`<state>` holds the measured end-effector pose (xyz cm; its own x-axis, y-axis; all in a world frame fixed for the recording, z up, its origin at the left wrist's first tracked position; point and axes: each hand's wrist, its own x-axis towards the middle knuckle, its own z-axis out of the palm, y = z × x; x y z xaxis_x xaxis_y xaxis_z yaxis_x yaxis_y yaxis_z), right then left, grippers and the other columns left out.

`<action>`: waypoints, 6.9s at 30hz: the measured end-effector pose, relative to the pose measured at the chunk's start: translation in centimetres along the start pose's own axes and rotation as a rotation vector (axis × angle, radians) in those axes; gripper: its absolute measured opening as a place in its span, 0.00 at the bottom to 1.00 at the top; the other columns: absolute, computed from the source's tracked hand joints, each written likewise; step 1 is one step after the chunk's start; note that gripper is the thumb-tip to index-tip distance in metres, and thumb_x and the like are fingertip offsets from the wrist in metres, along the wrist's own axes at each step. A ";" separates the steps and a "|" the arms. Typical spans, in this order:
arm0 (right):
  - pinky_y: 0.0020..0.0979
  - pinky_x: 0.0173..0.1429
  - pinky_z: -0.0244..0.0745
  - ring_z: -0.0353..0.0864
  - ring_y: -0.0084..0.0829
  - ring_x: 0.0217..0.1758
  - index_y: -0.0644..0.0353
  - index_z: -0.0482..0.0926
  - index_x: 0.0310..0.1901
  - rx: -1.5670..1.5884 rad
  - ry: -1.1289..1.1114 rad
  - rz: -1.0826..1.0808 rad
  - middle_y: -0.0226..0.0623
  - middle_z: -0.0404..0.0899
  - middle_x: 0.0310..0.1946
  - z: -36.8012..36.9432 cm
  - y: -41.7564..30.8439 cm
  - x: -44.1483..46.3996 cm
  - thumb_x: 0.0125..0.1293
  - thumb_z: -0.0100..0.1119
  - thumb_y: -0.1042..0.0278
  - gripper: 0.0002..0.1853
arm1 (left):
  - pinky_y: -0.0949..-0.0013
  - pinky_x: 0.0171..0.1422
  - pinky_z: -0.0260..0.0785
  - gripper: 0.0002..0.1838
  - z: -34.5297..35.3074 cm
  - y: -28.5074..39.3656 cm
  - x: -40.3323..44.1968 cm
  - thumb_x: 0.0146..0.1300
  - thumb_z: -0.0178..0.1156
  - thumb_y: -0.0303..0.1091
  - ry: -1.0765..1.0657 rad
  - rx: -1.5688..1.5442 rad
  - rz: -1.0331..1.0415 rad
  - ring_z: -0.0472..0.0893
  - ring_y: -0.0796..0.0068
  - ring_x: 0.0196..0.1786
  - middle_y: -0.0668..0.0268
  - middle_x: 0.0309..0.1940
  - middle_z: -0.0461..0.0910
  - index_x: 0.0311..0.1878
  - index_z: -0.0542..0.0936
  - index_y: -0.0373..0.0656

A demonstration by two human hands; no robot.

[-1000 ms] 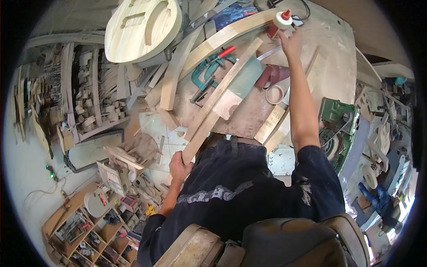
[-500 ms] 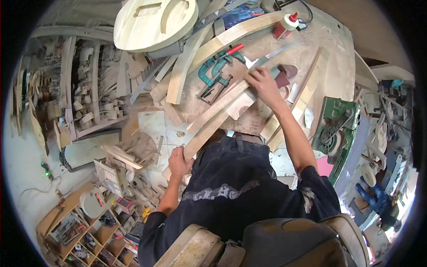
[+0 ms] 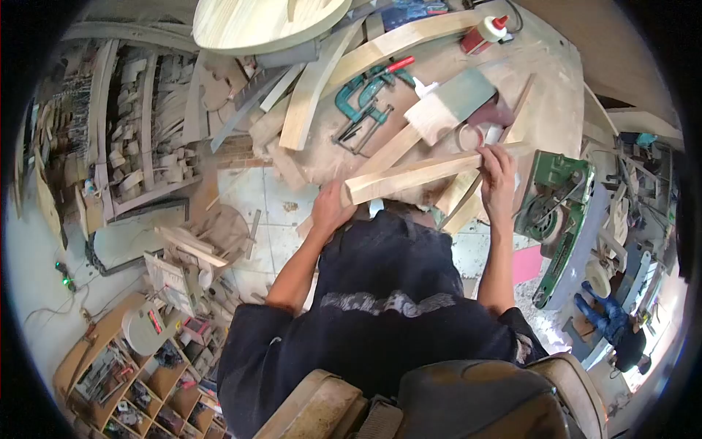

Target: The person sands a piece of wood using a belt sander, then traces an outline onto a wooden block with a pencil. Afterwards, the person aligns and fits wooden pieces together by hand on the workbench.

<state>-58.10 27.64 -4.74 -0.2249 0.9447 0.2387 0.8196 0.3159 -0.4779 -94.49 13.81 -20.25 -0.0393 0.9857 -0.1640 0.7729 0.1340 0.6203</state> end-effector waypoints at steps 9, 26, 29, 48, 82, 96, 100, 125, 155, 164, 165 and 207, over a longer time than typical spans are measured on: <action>0.44 0.66 0.71 0.74 0.47 0.63 0.56 0.82 0.56 -0.045 -0.052 0.025 0.39 0.80 0.54 0.8 -0.5 -1.8 0.59 0.63 0.82 0.22 | 0.51 0.58 0.67 0.30 1.9 1.1 4.9 0.54 0.69 0.48 0.079 0.180 0.037 0.73 0.45 0.53 0.51 0.48 0.73 0.54 0.75 0.38; 0.47 0.71 0.67 0.74 0.49 0.63 0.56 0.84 0.51 -0.003 -0.104 -0.063 0.39 0.80 0.51 3.8 2.0 -0.7 0.53 0.61 0.82 0.22 | 0.49 0.53 0.76 0.16 -0.9 3.4 18.5 0.65 0.57 0.30 0.036 0.426 0.152 0.81 0.49 0.49 0.52 0.44 0.77 0.56 0.76 0.41; 0.46 0.69 0.68 0.74 0.48 0.63 0.56 0.84 0.51 0.013 -0.119 -0.044 0.38 0.80 0.52 3.9 2.4 -1.5 0.52 0.61 0.82 0.22 | 0.49 0.49 0.77 0.17 -0.8 2.8 17.6 0.65 0.56 0.29 -0.004 0.479 0.124 0.82 0.48 0.47 0.51 0.43 0.78 0.57 0.73 0.42; 0.47 0.72 0.67 0.73 0.48 0.63 0.55 0.84 0.51 0.030 -0.154 -0.097 0.37 0.80 0.53 4.8 4.2 1.2 0.52 0.63 0.81 0.23 | 0.51 0.59 0.74 0.15 0.4 1.5 15.4 0.66 0.54 0.26 0.129 0.320 0.252 0.79 0.48 0.55 0.52 0.51 0.80 0.54 0.81 0.47; 0.59 0.80 0.59 0.73 0.41 0.67 0.50 0.85 0.52 0.097 -0.247 -0.207 0.32 0.79 0.53 7.0 6.9 8.3 0.52 0.64 0.77 0.23 | 0.50 0.61 0.70 0.09 -0.3 4.2 16.6 0.61 0.65 0.31 0.069 0.414 0.228 0.76 0.49 0.53 0.52 0.54 0.76 0.42 0.83 0.36; 0.54 0.75 0.61 0.72 0.53 0.67 0.59 0.82 0.55 0.063 -0.100 -0.234 0.50 0.77 0.60 10.0 6.1 14.5 0.56 0.64 0.73 0.23 | 0.41 0.50 0.65 0.14 -10.7 2.6 15.9 0.76 0.48 0.37 0.611 0.083 -0.356 0.77 0.35 0.47 0.39 0.41 0.78 0.48 0.72 0.34; 0.55 0.76 0.60 0.69 0.53 0.71 0.62 0.77 0.62 0.283 -0.134 -0.355 0.51 0.74 0.63 14.1 -1.0 19.1 0.55 0.67 0.72 0.29 | 0.38 0.48 0.64 0.16 -10.2 -2.4 17.1 0.79 0.43 0.40 0.592 0.062 -0.368 0.78 0.29 0.42 0.36 0.34 0.79 0.46 0.70 0.34; 0.47 0.64 0.76 0.77 0.55 0.60 0.65 0.85 0.43 0.217 -0.220 -0.349 0.51 0.79 0.54 21.7 -8.2 29.3 0.58 0.63 0.58 0.18 | 0.44 0.50 0.65 0.12 -10.9 2.9 11.3 0.77 0.47 0.35 0.482 0.274 -0.303 0.75 0.38 0.45 0.45 0.41 0.75 0.43 0.72 0.34; 0.36 0.46 0.82 0.87 0.41 0.45 0.56 0.85 0.51 0.425 0.183 0.494 0.43 0.87 0.43 6.5 -8.4 -13.4 0.68 0.61 0.69 0.12 | 0.74 0.23 0.51 0.21 -6.2 8.9 5.7 0.79 0.51 0.49 -0.504 -0.901 -0.403 0.61 0.85 0.20 0.73 0.24 0.73 0.49 0.81 0.40; 0.25 0.42 0.78 0.82 0.22 0.40 0.65 0.80 0.52 0.947 0.668 1.097 0.33 0.83 0.39 4.1 -3.0 -22.7 0.68 0.64 0.75 0.12 | 0.51 0.49 0.74 0.33 7.6 16.3 5.3 0.58 0.70 0.58 -0.439 -0.076 0.140 0.82 0.49 0.45 0.51 0.42 0.83 0.49 0.78 0.34; 0.24 0.41 0.77 0.81 0.22 0.39 0.64 0.78 0.54 0.986 0.717 1.086 0.33 0.82 0.39 3.5 -1.8 -23.3 0.68 0.65 0.75 0.15 | 0.48 0.54 0.73 0.37 9.2 17.9 5.5 0.54 0.72 0.59 -0.391 -0.016 0.153 0.81 0.44 0.51 0.48 0.47 0.81 0.52 0.76 0.34; 0.22 0.37 0.77 0.82 0.22 0.33 0.66 0.76 0.57 1.101 0.257 1.126 0.34 0.84 0.35 8.4 10.8 -22.2 0.67 0.67 0.75 0.18 | 0.78 0.27 0.54 0.16 18.9 12.0 -4.1 0.74 0.60 0.35 -0.444 -1.034 -0.430 0.65 0.88 0.27 0.81 0.28 0.70 0.60 0.83 0.40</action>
<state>-48.71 10.84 -22.33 0.3896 0.7260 -0.5667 -0.2901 -0.4872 -0.8237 -73.03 9.41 -26.61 0.2092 0.7463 -0.6319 -0.1310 0.6617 0.7382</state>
